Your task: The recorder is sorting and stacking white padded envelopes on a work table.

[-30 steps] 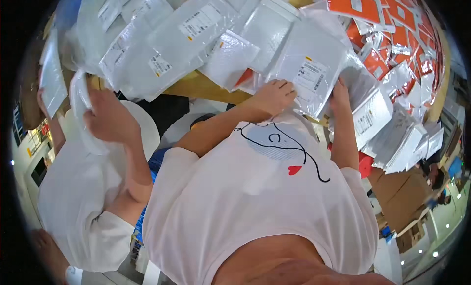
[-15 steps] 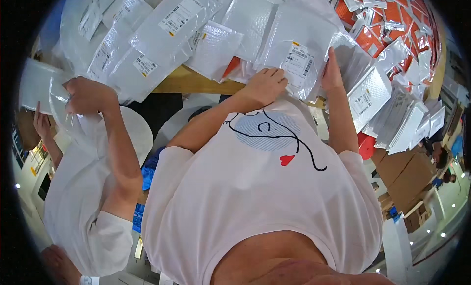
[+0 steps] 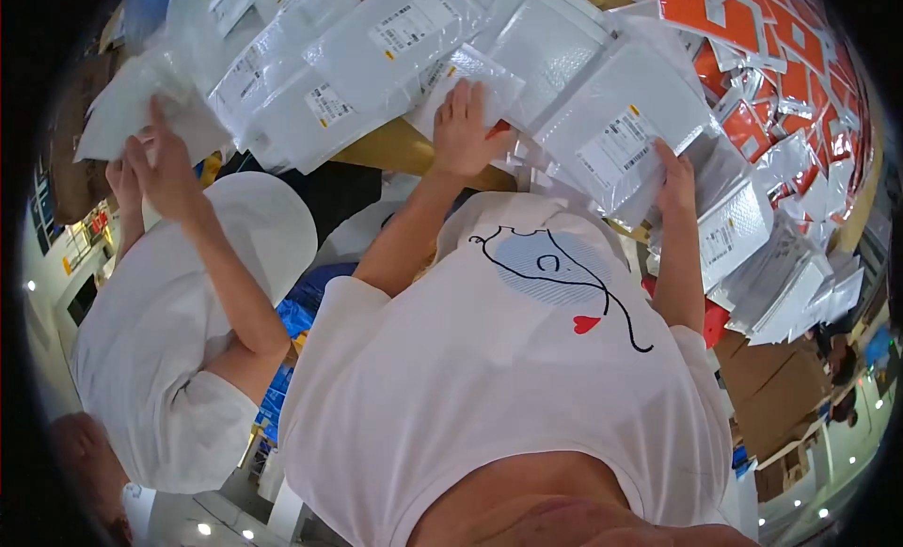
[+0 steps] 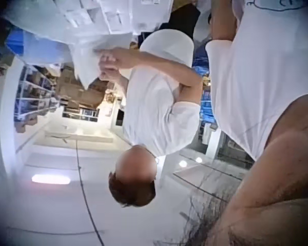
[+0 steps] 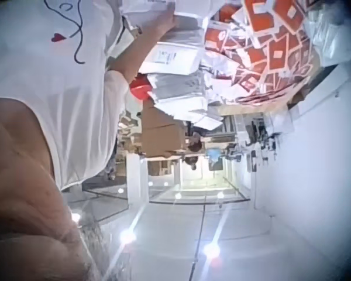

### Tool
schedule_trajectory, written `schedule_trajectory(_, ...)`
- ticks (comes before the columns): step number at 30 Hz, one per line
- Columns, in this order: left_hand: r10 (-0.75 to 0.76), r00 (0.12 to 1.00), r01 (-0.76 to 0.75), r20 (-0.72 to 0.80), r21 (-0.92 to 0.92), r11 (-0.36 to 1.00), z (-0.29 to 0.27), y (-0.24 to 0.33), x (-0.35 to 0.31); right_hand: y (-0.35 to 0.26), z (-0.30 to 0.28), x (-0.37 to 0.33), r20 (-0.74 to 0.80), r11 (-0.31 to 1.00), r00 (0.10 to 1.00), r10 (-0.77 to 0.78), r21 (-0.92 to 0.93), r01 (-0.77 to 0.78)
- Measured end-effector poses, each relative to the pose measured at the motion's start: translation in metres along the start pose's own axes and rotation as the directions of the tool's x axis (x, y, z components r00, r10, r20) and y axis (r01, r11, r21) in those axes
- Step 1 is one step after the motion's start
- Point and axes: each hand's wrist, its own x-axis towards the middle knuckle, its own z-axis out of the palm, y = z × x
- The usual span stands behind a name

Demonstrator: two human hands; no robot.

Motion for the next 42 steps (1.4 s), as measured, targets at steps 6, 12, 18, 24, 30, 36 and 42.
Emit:
schedule_trajectory(6, -0.117, 0.986, 0.115, 0.116, 0.023, 0.993, -0.019, -0.047, -0.006, -0.010, 0.012, -0.006, -0.018, 1.000, 0.999, 0.027, -0.001, -0.027)
schedule_trajectory(12, -0.092, 0.937, 0.273, 0.337, -0.543, 0.794, -0.084, 0.050, 0.033, -0.013, 0.012, -0.004, 0.003, 0.999, 1.000, 0.013, -0.034, -0.013)
schedule_trajectory(18, 0.033, 0.975, 0.044, 0.220, -0.337, 0.941, -0.034, 0.027, 0.062, -0.008, 0.007, -0.003, -0.006, 0.999, 1.000, 0.010, -0.032, -0.011)
schedule_trajectory(24, 0.163, 0.976, -0.169, 0.145, 0.027, 0.985, 0.007, -0.028, 0.112, -0.007, 0.001, 0.000, 0.012, 1.000, 1.000, 0.010, -0.022, -0.010)
schedule_trajectory(30, 0.145, 0.785, -0.103, 0.602, -0.105, 0.989, -0.029, -0.023, 0.143, -0.005, -0.002, 0.001, 0.024, 1.000, 1.000, 0.005, -0.022, -0.005)
schedule_trajectory(36, 0.107, 0.697, 0.664, 0.709, -0.695, 0.275, -0.060, 0.005, 0.124, -0.002, -0.005, -0.001, -0.027, 0.999, 0.999, 0.034, -0.027, -0.035)
schedule_trajectory(42, -0.056, 0.656, 0.700, 0.753, -0.578, 0.420, -0.008, 0.047, 0.066, -0.013, 0.010, -0.013, -0.005, 0.998, 0.998, 0.059, 0.005, -0.059)
